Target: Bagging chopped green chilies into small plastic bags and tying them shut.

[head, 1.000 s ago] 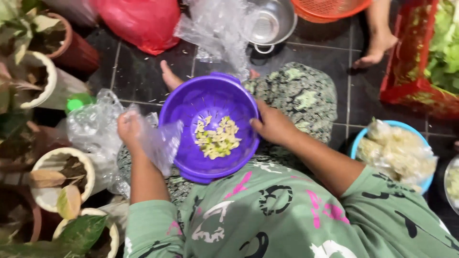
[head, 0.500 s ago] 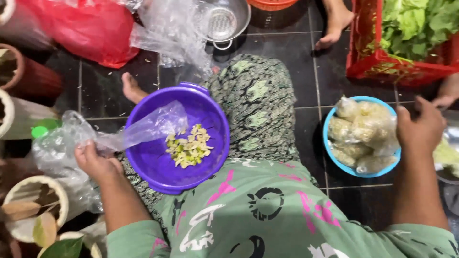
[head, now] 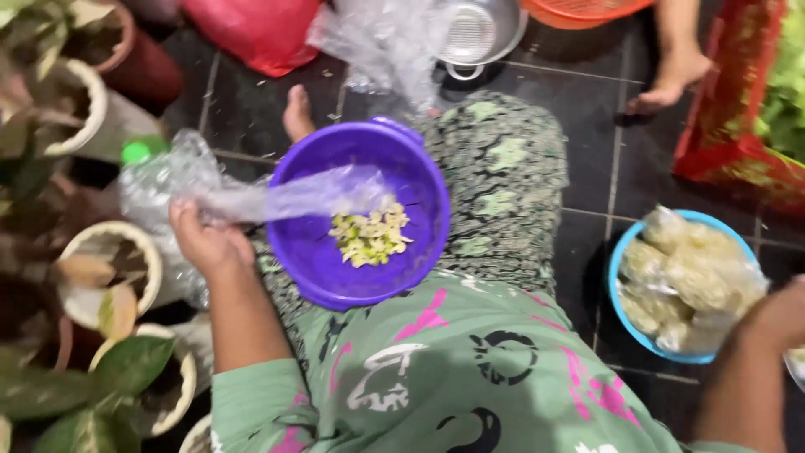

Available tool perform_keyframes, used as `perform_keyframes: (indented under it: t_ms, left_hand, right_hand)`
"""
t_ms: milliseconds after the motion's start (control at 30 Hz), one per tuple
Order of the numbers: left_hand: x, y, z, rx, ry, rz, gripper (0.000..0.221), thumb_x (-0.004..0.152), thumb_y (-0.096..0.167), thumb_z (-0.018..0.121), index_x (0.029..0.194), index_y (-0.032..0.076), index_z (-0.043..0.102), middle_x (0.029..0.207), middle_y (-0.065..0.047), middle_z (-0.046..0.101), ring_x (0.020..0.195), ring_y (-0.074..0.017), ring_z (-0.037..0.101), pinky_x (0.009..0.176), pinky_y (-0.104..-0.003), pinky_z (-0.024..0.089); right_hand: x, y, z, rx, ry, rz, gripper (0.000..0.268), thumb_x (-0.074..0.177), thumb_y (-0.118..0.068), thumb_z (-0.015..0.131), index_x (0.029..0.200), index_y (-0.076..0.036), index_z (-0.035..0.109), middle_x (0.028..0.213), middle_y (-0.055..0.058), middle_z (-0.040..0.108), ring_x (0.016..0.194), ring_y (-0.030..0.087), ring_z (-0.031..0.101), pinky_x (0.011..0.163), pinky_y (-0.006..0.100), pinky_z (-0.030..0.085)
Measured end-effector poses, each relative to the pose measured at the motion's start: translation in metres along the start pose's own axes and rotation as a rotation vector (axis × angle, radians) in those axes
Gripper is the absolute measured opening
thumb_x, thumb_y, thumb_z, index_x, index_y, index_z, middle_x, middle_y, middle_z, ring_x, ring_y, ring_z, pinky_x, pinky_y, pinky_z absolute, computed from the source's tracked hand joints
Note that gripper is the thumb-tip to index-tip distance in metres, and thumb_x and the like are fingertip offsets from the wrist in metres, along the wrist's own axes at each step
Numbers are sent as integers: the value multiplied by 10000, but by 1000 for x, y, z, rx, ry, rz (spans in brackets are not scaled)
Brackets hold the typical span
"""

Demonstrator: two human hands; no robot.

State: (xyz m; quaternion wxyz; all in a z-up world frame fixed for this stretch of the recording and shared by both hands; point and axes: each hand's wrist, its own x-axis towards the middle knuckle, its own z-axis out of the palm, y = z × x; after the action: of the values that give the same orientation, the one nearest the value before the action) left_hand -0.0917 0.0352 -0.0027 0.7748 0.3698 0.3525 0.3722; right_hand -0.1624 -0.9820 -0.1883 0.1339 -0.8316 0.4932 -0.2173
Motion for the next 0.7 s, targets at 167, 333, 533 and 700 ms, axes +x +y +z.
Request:
perform_keyframes:
  t_ms: [167,333,533,700]
  left_hand:
    - [-83,37,33,-30,-222,348,178,959,101,678,1078,172,566,1031,2,544,981,-118,558,924,-304,515]
    - [-167,34,64,308,-543,636,189,852,11,777,908,76,609,980,-87,568,897,-185,519,863,-325,431]
    - [-202,-2,49,294,-590,298,262,802,-23,787,845,64,543,887,-79,580,871,-191,557,839,-333,442]
    - [-207,-11,34,373,-865,237,344,681,11,882,914,39,631,769,-74,587,736,-157,584,678,-311,472]
  right_hand:
    - [-142,-261,-64,809,-470,-441,238,1215,-310,650,1258,-76,663,1090,200,727,895,294,738,807,432,600]
    - [-370,-447,-154,1140,-908,-866,103,988,13,741,1077,66,735,925,217,686,743,268,703,753,375,593]
    - [-491,-506,-177,1157,-1588,-1065,456,686,-176,959,1000,-3,677,747,95,694,612,197,685,580,309,588]
    - [-504,-510,-185,1097,-1599,-1041,173,921,-106,756,960,-23,610,694,75,616,602,124,522,532,277,433]
